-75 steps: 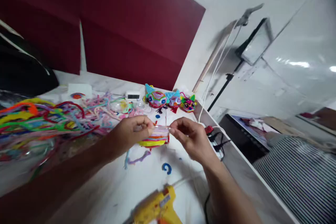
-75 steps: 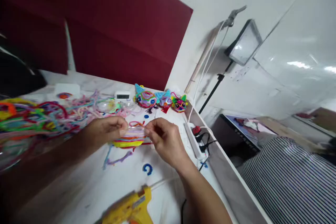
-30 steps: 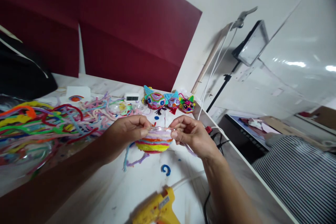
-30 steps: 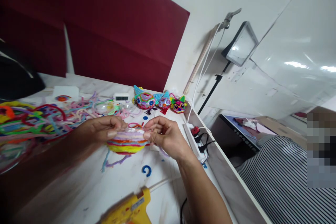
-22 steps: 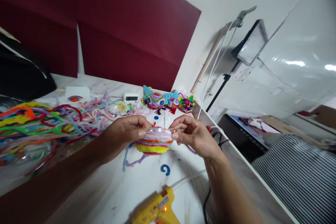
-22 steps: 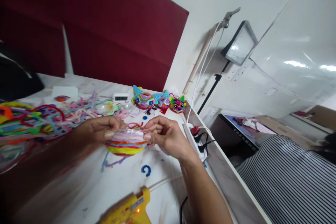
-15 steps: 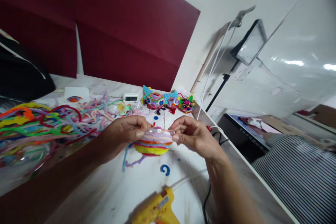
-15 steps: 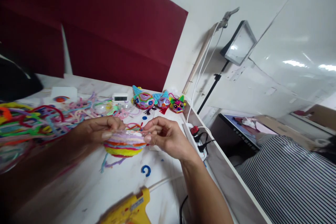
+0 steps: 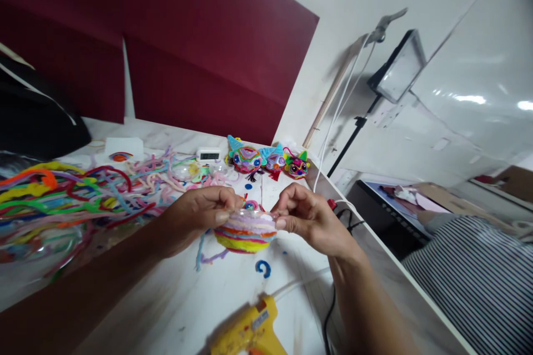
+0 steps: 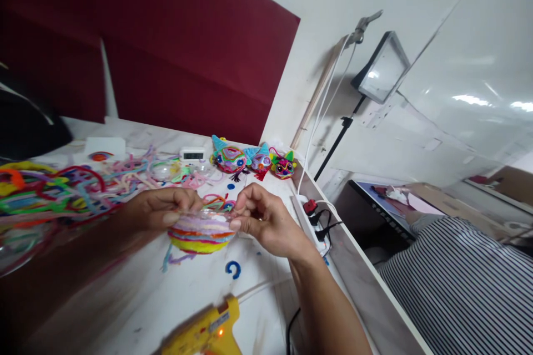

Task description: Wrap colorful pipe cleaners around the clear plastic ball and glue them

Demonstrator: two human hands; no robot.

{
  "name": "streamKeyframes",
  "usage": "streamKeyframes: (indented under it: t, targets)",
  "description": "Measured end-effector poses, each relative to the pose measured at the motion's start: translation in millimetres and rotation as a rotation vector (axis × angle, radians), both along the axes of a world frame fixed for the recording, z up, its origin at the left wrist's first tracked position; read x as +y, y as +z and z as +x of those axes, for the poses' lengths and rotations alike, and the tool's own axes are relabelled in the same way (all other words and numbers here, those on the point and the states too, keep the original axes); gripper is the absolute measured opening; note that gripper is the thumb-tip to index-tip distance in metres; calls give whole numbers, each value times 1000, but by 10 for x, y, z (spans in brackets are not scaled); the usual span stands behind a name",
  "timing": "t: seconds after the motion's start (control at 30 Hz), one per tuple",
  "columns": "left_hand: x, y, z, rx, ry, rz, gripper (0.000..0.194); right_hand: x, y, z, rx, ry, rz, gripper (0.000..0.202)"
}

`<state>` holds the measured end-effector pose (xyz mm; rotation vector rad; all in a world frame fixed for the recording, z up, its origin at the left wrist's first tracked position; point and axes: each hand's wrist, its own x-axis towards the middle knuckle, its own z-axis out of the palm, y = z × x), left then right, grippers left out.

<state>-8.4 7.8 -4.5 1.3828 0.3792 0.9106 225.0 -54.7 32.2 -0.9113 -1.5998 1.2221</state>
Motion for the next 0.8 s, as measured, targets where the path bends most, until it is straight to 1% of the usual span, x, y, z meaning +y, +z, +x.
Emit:
streamKeyframes:
  t: [0.17,0.3,0.47,0.57,0.67,0.8]
  targets:
    - [32,-23,14,76,26,-24,19,43,-31,11,11,-42,6,39]
    - [36,-26,22,98,41,-62,19,65,-50,7,23,-60,8,41]
    - [18,15,44,116,28,-116,19,64,-73,10,21,-39,0,39]
    - [15,40,58,171,51,-115,23,65,-90,13,-4,-40,-2,40]
    - [0,59,56,260,101,-19,26,59,-100,-7,-41,-57,21,39]
    - [-87,107,61,457,147,248,26,26,-91,-89,-119,-86,54,36]
